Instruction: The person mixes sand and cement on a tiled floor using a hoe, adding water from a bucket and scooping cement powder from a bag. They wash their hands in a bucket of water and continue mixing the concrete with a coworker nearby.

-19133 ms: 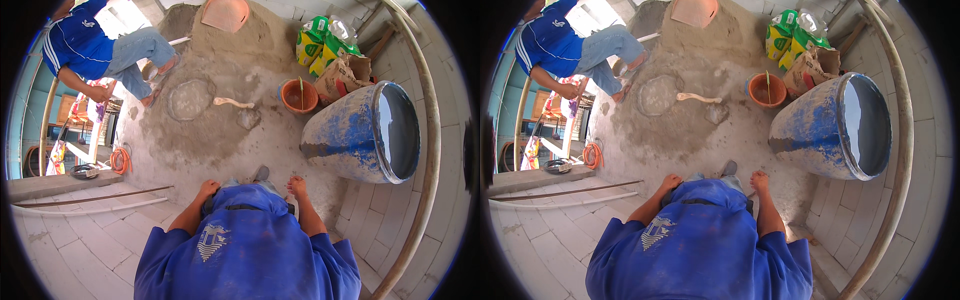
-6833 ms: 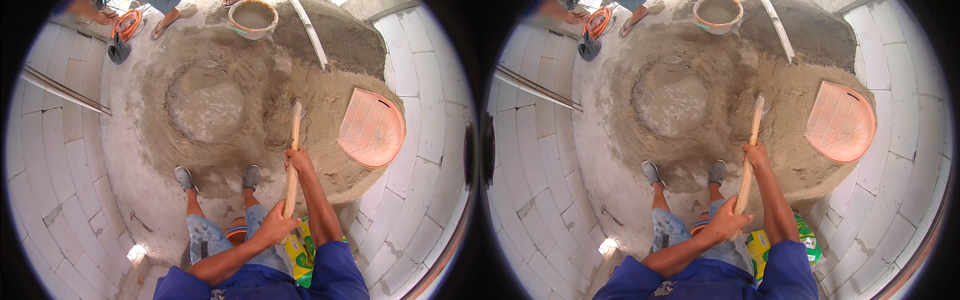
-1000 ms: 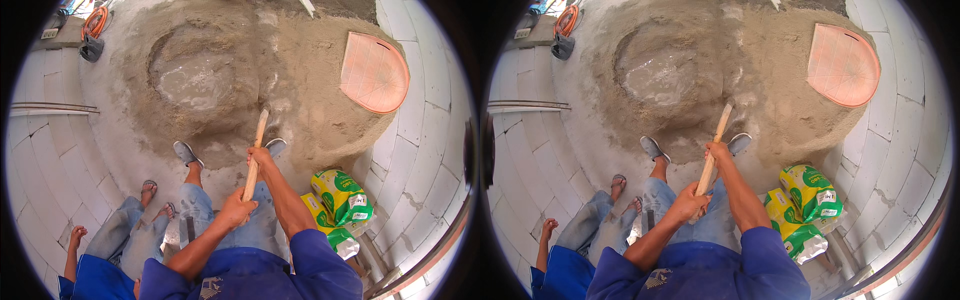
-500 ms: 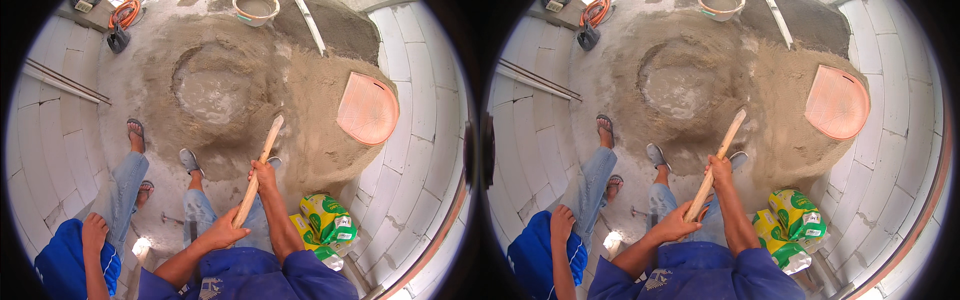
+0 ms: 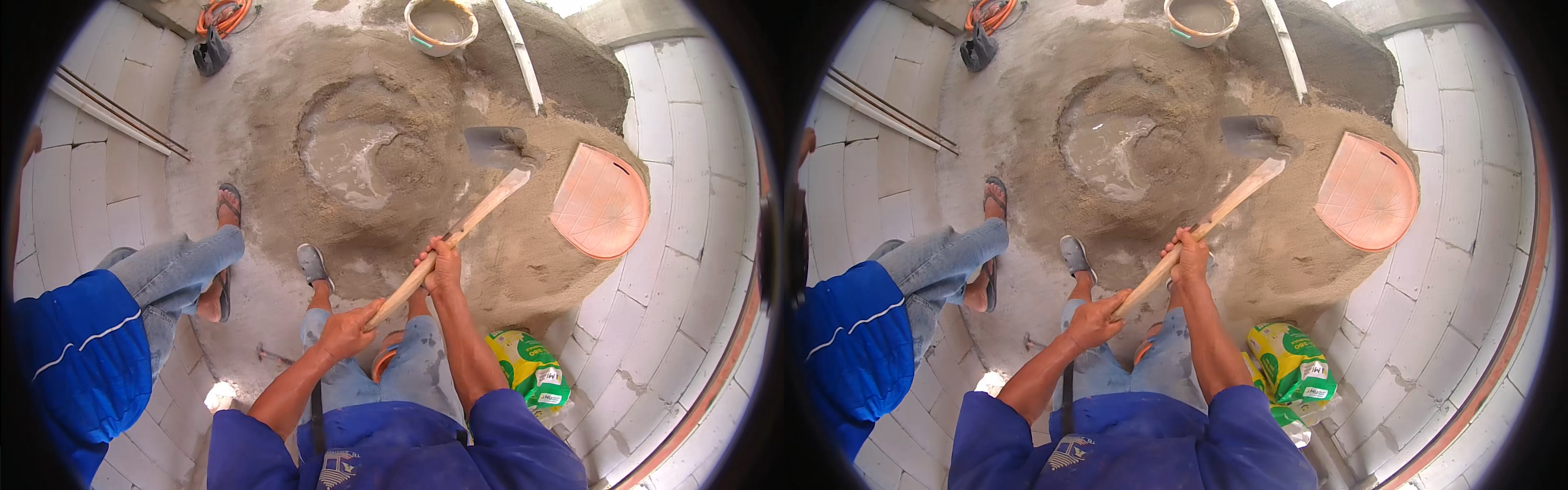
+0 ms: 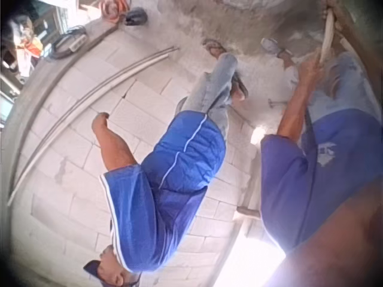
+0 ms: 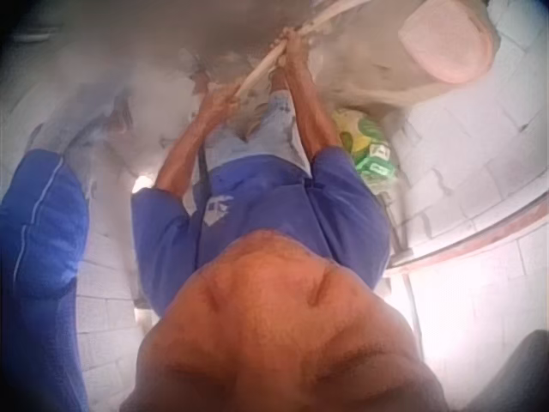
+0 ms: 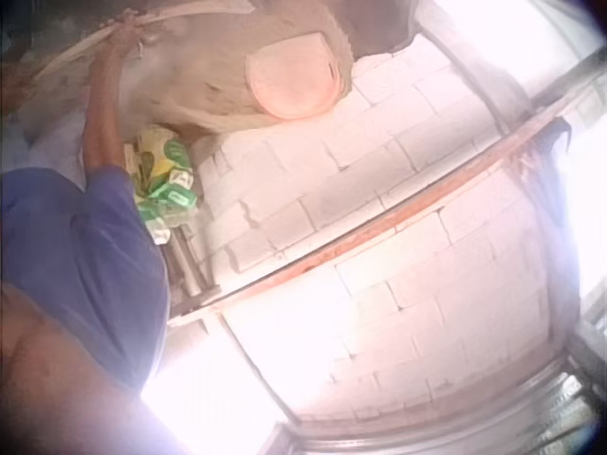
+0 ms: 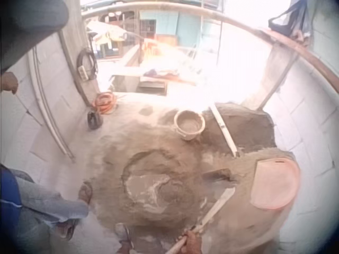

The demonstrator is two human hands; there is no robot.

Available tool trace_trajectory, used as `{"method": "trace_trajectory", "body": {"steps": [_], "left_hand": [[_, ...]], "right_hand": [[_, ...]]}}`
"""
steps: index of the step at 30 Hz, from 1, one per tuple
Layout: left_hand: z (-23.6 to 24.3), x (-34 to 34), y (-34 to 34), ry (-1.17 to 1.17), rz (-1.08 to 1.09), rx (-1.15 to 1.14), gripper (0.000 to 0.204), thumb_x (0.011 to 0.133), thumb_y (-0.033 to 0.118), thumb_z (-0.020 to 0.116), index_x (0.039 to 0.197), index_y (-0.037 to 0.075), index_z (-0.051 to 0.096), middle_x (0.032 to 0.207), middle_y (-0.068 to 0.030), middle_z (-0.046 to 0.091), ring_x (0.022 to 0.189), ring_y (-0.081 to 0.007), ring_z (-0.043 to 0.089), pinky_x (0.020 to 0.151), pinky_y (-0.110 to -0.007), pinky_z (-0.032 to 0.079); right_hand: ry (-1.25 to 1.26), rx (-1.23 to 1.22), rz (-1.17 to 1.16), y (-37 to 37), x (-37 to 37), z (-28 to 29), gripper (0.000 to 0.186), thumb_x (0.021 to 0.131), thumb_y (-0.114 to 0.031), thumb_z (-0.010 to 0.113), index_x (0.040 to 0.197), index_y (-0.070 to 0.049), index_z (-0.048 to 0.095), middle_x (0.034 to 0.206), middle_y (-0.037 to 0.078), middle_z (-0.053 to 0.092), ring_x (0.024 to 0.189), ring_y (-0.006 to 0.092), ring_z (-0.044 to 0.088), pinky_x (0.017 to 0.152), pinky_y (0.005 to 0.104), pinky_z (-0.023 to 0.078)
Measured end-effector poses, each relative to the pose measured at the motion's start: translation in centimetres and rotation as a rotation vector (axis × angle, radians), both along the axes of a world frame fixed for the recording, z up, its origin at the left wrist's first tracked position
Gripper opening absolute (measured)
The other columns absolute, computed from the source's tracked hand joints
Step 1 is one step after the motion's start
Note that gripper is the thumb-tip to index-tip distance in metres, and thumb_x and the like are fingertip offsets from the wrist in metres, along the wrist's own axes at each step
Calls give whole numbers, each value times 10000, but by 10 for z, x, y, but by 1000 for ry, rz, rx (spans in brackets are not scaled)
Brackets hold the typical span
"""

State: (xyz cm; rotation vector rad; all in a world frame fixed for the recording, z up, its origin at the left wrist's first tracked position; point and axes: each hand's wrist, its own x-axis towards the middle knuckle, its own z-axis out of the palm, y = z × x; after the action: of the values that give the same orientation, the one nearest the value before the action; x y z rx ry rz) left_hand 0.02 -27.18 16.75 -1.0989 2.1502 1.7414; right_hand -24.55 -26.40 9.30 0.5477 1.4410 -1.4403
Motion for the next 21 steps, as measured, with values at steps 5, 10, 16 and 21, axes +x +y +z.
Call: {"method": "trace_trajectory", "body": {"steps": [5, 10, 16, 21], "left_hand": [[20, -72, 40, 129, 111, 522, 632, 933, 354, 703, 1452, 63, 489, 969, -96, 668, 851, -185, 644, 765, -324, 506], [3, -53, 65, -211, 194, -17, 603, 918, 375, 682, 1399, 49, 523, 1025, -136, 680, 939, -274, 663, 809, -407, 512], [15, -4, 96, -734, 198, -79, 806, 849, 466, 707, 1456, 15, 428, 1392, -231, 517, 1298, -405, 482, 1065, -478, 413], [5, -4, 144, -674, 389, 106, 918, 846, 505, 692, 1518, 3, 319, 1535, -281, 325, 1412, -420, 365, 1142, -453, 350]], "right_hand": [[66, 159, 130, 67, -123, 27, 151, 897, -127, 654, 889, -74, 512, 699, 41, 532, 513, 154, 528, 440, 331, 481], [-133, 335, 454, 170, -194, 27, 186, 923, -162, 639, 801, -65, 538, 649, 52, 549, 492, 183, 533, 434, 345, 482], [-225, 549, 655, 293, -198, 5, 118, 873, -81, 671, 861, 22, 615, 634, 96, 559, 499, 216, 550, 423, 376, 478], [-317, 659, 813, 342, -188, 6, 130, 859, -66, 696, 800, 34, 639, 625, 114, 567, 488, 230, 549, 411, 385, 461]]}}
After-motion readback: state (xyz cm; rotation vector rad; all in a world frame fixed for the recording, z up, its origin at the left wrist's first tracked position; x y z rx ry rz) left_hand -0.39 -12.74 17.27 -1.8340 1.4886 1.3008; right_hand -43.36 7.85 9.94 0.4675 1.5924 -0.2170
